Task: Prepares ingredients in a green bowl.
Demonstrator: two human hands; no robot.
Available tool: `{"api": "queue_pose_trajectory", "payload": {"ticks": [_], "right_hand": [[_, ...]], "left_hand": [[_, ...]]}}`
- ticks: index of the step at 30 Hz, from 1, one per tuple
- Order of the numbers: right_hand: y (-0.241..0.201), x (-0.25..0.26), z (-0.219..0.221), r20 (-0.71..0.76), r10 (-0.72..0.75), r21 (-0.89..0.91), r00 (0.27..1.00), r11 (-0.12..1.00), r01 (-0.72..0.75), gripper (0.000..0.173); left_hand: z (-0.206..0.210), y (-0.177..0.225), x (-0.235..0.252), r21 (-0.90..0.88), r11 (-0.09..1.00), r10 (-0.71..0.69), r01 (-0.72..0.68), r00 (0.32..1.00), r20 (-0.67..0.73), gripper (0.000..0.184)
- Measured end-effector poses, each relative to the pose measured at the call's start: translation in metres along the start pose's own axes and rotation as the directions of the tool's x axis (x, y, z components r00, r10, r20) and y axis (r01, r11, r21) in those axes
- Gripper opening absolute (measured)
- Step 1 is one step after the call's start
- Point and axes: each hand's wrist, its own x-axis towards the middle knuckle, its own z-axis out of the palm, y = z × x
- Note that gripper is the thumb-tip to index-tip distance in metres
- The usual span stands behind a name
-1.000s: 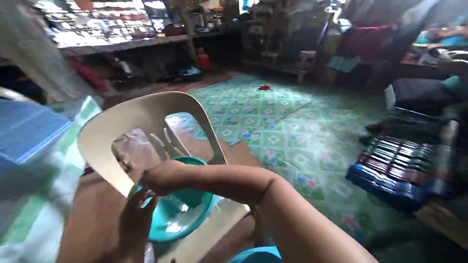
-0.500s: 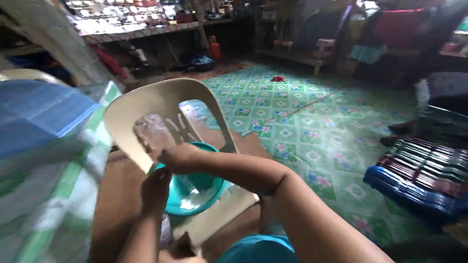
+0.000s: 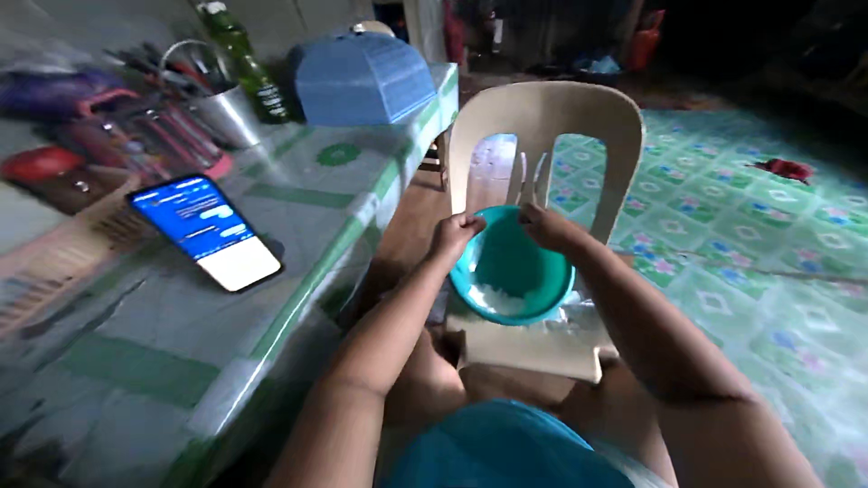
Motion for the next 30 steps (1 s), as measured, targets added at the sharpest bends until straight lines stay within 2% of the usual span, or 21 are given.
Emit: {"api": "queue_pose_trajectory", "payload": {"ticks": [2,4,5,6,8,9,11,13,15,16,19,21,23,26,28,30], "right_hand": [[0.011,-0.001,0.012,0.002,0.001,0.039,1.000,0.999,-0.001,0.031],[0.033,0.003,0.031,-0.128,-0.078,0.195,0.989,0.976,0.102,0.028],[0.046,0.007,0.043,-0.210,-0.103,0.260,0.972,0.953,0.157,0.027],[0.054,0.010,0.053,-0.233,-0.105,0.300,0.967,0.938,0.174,0.025],[0.063,0.008,0.070,-0.168,-0.083,0.302,0.982,0.944,0.131,0.025],[0.065,0.006,0.074,-0.146,-0.078,0.282,0.986,0.952,0.117,0.026],[0.067,0.009,0.071,-0.176,-0.091,0.265,0.980,0.954,0.136,0.027],[0.071,0.008,0.072,-0.241,-0.088,0.289,0.966,0.944,0.158,0.029],[0.069,0.006,0.069,-0.247,-0.043,0.331,0.968,0.935,0.126,0.033],[0.070,0.007,0.070,-0.249,-0.035,0.335,0.968,0.934,0.120,0.034],[0.077,0.014,0.079,-0.206,-0.027,0.309,0.978,0.947,0.091,0.031],[0.077,0.014,0.086,-0.182,-0.007,0.329,0.983,0.942,0.068,0.029],[0.066,0.006,0.086,-0.075,0.070,0.382,0.995,0.923,-0.036,0.032],[0.068,0.013,0.105,-0.015,0.152,0.487,0.988,0.865,-0.126,0.034],[0.073,0.021,0.121,0.035,0.150,0.540,0.988,0.829,-0.145,0.033],[0.082,0.029,0.135,0.094,0.107,0.464,0.990,0.875,-0.138,0.027]], "left_hand": [[-0.003,0.000,-0.001,-0.107,0.994,0.023,-0.027,0.999,-0.040,0.028],[-0.008,0.010,-0.006,-0.163,0.981,0.089,-0.106,0.990,-0.108,0.025],[-0.008,0.011,-0.007,-0.157,0.973,0.147,-0.168,0.979,-0.140,0.022],[-0.005,0.006,-0.006,-0.121,0.967,0.208,-0.226,0.967,-0.146,0.020],[0.004,-0.014,-0.003,-0.038,0.980,0.194,-0.196,0.979,-0.060,0.022],[0.007,-0.017,-0.005,-0.054,0.984,0.166,-0.169,0.985,-0.048,0.023],[0.000,0.006,-0.008,-0.125,0.974,0.181,-0.190,0.981,-0.076,0.020],[-0.008,0.030,-0.018,-0.116,0.959,0.242,-0.258,0.961,-0.136,0.017],[-0.008,0.029,-0.018,-0.044,0.948,0.300,-0.315,0.931,-0.207,0.018],[-0.006,0.022,-0.015,-0.013,0.958,0.280,-0.288,0.941,-0.188,0.020],[0.003,0.000,-0.011,-0.008,0.991,0.130,-0.131,0.989,-0.075,0.024],[-0.001,0.003,-0.012,-0.003,0.990,0.140,-0.141,0.987,-0.078,0.022],[-0.005,0.008,-0.014,-0.048,0.987,0.150,-0.154,0.985,-0.084,0.021],[-0.004,0.009,-0.011,-0.091,0.976,0.184,-0.196,0.975,-0.125,0.019],[-0.002,0.004,-0.007,-0.062,0.975,0.202,-0.213,0.969,-0.143,0.020],[0.000,-0.006,-0.006,-0.017,0.980,0.192,-0.196,0.972,-0.135,0.020]]}}
